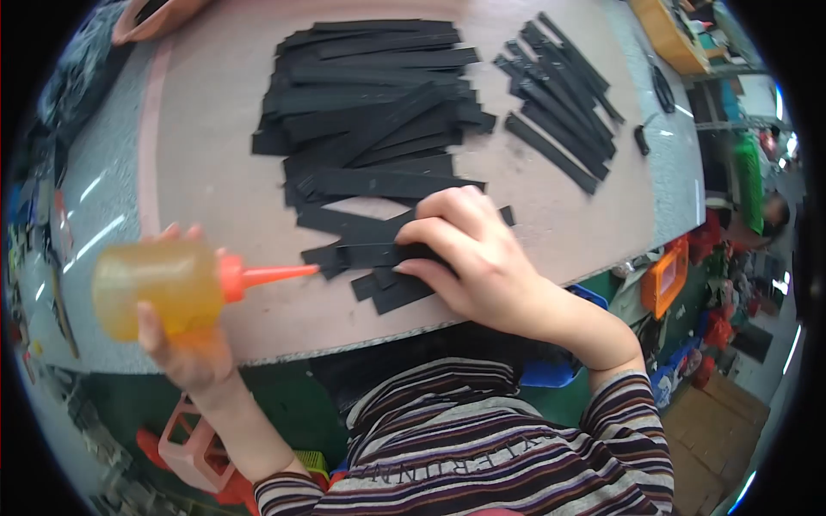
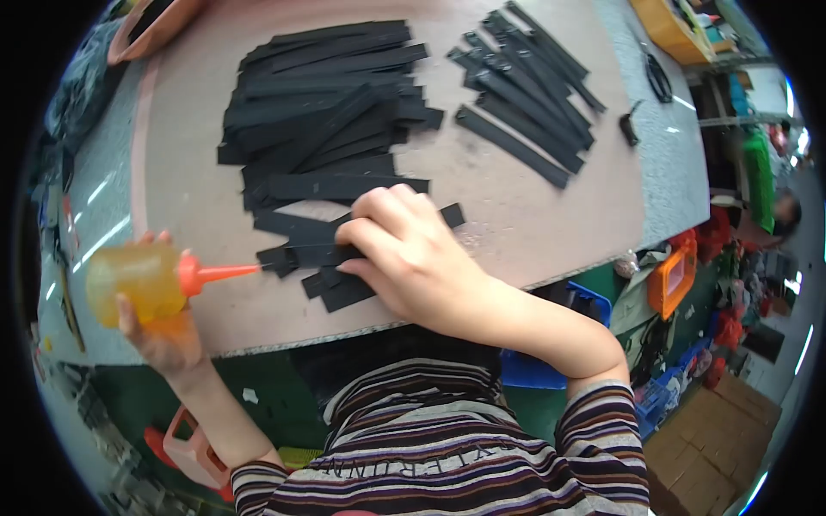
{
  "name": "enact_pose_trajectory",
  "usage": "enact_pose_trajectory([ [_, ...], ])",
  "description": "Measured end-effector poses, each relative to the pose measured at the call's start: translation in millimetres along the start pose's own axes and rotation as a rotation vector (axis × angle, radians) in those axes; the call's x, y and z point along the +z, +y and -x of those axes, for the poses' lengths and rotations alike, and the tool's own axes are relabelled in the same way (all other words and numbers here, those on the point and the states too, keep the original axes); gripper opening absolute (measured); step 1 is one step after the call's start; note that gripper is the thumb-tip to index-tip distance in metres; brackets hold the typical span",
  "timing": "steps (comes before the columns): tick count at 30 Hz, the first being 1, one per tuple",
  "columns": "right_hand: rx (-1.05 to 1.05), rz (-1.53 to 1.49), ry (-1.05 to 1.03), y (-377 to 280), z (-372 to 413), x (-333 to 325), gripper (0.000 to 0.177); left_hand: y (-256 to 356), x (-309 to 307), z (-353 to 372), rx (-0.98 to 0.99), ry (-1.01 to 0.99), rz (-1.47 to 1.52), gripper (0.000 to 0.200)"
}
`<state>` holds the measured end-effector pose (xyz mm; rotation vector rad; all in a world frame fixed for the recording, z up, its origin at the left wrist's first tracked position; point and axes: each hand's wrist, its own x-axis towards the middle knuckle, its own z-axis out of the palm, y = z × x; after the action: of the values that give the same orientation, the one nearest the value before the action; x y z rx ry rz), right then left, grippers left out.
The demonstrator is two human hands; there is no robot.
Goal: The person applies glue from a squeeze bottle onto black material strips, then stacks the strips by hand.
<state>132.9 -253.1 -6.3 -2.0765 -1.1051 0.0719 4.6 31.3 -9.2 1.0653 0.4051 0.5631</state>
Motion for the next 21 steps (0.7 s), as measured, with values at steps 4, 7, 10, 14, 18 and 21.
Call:
enact_pose_trajectory([
  [4, -0.012, -0.049, -0.101, 0.5, -1.9, -0.7, 0.025, -0.2, 1.3, -1.3, -0.006, 0.022, 0.085, 0.071],
  [7, -0.109, -0.245, -0.017, 11.2, 1.7, 1.5, 0.023, -0.2, -5.2, -0.5, -0.024, -0.037, 0.138, 0.071],
  [10, 0.064, -0.460, 0.121, 12.3, 3.2, -27.2, 0.016, 0.1, -10.2, -1.8, -0.019, -0.022, 0.218, 0.070],
  [14, 0.551, -0.576, 0.477, 58.7, 1.2, -103.7, 0.013, 8.3, -18.0, -1.4, -0.012, 0.108, 0.165, 0.073],
  [18, 0.631, -0.277, 0.585, 123.9, 18.4, -142.9, 0.018, 7.5, -24.7, -1.5, -0.006, 0.088, 0.192, 0.073],
  [21, 0.629, 0.084, 0.496, 151.0, 25.4, -131.9, 0.019, 1.0, -19.0, -3.4, -0.028, 0.056, 0.263, 0.074],
])
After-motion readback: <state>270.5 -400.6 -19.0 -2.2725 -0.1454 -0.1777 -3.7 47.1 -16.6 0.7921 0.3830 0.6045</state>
